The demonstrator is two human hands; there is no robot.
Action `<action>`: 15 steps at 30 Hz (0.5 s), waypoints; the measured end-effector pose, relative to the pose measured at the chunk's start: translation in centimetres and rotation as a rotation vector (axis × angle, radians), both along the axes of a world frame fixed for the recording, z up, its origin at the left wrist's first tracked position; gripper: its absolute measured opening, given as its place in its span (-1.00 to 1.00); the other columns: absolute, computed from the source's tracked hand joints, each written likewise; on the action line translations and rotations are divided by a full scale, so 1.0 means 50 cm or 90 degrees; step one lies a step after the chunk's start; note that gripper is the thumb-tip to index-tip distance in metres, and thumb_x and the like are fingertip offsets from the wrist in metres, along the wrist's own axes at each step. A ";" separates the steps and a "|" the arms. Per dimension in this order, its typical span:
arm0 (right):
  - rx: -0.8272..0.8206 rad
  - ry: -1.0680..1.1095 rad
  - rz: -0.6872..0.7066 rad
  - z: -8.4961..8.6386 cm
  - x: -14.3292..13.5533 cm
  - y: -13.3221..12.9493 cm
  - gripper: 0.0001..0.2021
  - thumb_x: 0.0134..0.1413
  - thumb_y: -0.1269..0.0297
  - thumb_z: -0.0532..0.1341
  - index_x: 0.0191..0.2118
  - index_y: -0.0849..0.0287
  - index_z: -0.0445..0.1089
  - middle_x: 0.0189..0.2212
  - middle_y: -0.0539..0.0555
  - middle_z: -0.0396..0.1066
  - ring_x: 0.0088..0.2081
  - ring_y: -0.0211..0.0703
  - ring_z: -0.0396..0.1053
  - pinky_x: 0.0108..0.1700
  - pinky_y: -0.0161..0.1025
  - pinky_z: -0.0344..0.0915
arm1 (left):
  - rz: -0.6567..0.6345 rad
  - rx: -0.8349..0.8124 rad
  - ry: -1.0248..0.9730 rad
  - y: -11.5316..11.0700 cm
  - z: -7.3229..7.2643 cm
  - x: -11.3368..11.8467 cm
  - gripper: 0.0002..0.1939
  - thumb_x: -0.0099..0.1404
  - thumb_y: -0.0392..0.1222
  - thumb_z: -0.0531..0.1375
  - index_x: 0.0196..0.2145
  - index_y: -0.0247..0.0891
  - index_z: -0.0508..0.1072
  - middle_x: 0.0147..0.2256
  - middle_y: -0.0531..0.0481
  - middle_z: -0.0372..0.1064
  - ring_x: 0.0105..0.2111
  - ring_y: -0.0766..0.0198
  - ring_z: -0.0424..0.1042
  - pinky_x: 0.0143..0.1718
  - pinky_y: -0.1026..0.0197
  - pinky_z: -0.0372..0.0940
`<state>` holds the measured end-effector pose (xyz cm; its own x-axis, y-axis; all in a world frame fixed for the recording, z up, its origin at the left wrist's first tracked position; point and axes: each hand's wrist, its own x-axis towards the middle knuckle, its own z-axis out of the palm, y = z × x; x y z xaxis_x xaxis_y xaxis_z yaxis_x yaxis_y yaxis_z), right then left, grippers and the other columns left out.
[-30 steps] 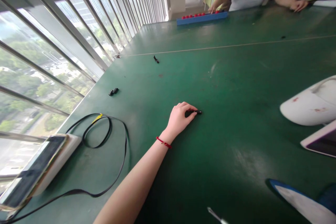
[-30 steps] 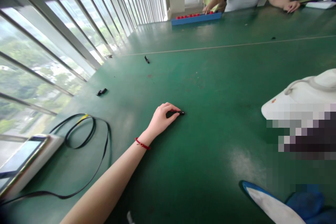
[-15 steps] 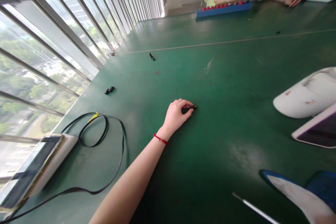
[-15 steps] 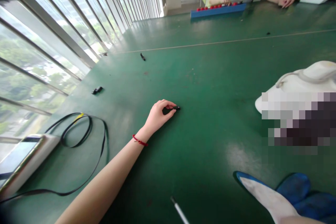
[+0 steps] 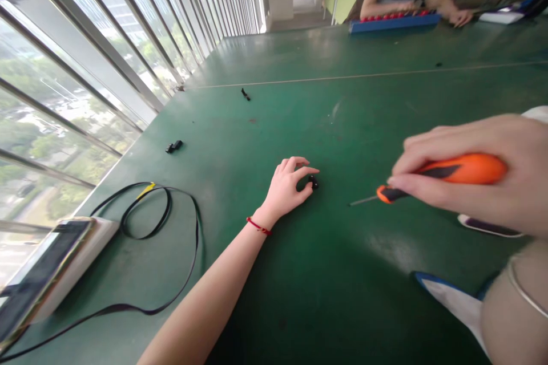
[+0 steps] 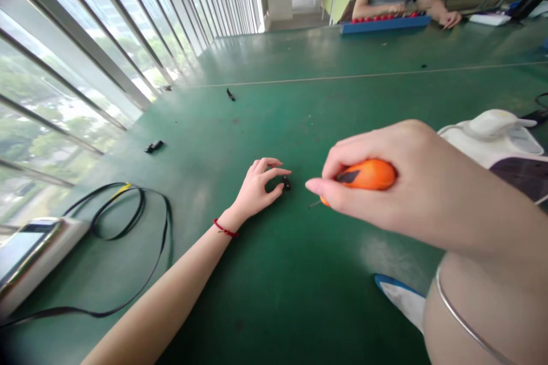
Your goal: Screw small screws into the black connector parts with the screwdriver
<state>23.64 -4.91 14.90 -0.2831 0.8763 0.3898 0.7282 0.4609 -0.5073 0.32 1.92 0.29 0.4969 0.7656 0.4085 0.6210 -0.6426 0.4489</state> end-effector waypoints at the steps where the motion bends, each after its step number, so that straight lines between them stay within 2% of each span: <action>1: -0.040 -0.017 0.023 0.021 -0.021 0.020 -0.81 -0.13 0.10 0.29 -0.59 0.06 0.42 -0.60 -0.06 0.41 -0.60 -0.28 0.29 -0.55 -0.28 0.13 | -0.009 -0.001 0.004 0.001 -0.001 0.000 -0.74 0.21 -0.24 0.14 -0.12 -0.16 0.46 -0.02 -0.07 0.29 0.00 0.13 0.22 0.06 0.05 0.15; 3: -0.043 0.002 -0.024 0.025 -0.050 0.045 -0.83 -0.11 0.15 0.25 -0.58 0.10 0.42 -0.59 -0.04 0.42 -0.53 -0.21 0.34 -0.52 -0.27 0.13 | -0.029 -0.011 0.009 0.003 -0.003 0.000 -0.80 0.23 -0.20 0.15 -0.18 -0.15 0.48 -0.02 -0.04 0.32 0.03 0.13 0.19 0.10 0.04 0.13; 6: -0.010 0.025 -0.084 -0.015 -0.067 0.067 -0.80 -0.04 0.22 0.18 -0.58 0.15 0.39 -0.59 0.01 0.42 -0.49 -0.17 0.32 -0.46 -0.25 0.13 | -0.027 -0.023 -0.001 0.006 -0.005 0.001 -0.88 0.24 -0.18 0.17 -0.28 -0.17 0.49 -0.13 -0.01 0.39 -0.04 0.15 0.24 0.06 0.06 0.17; 9: 0.004 0.042 -0.091 -0.047 -0.074 0.081 -0.78 0.01 0.23 0.14 -0.58 0.16 0.38 -0.61 0.02 0.39 -0.51 -0.18 0.28 -0.43 -0.24 0.12 | -0.005 -0.032 -0.010 0.006 -0.003 0.001 -0.89 0.22 -0.20 0.18 -0.30 -0.19 0.49 -0.21 0.00 0.42 -0.12 0.18 0.28 -0.03 0.09 0.22; 15: 0.004 0.052 -0.082 -0.065 -0.085 0.099 -0.78 0.00 0.21 0.15 -0.57 0.14 0.39 -0.60 0.01 0.39 -0.51 -0.19 0.27 -0.43 -0.24 0.11 | 0.021 -0.044 -0.003 0.005 -0.001 0.001 -0.88 0.23 -0.21 0.16 -0.29 -0.20 0.50 -0.28 -0.01 0.44 -0.20 0.18 0.30 -0.11 0.10 0.25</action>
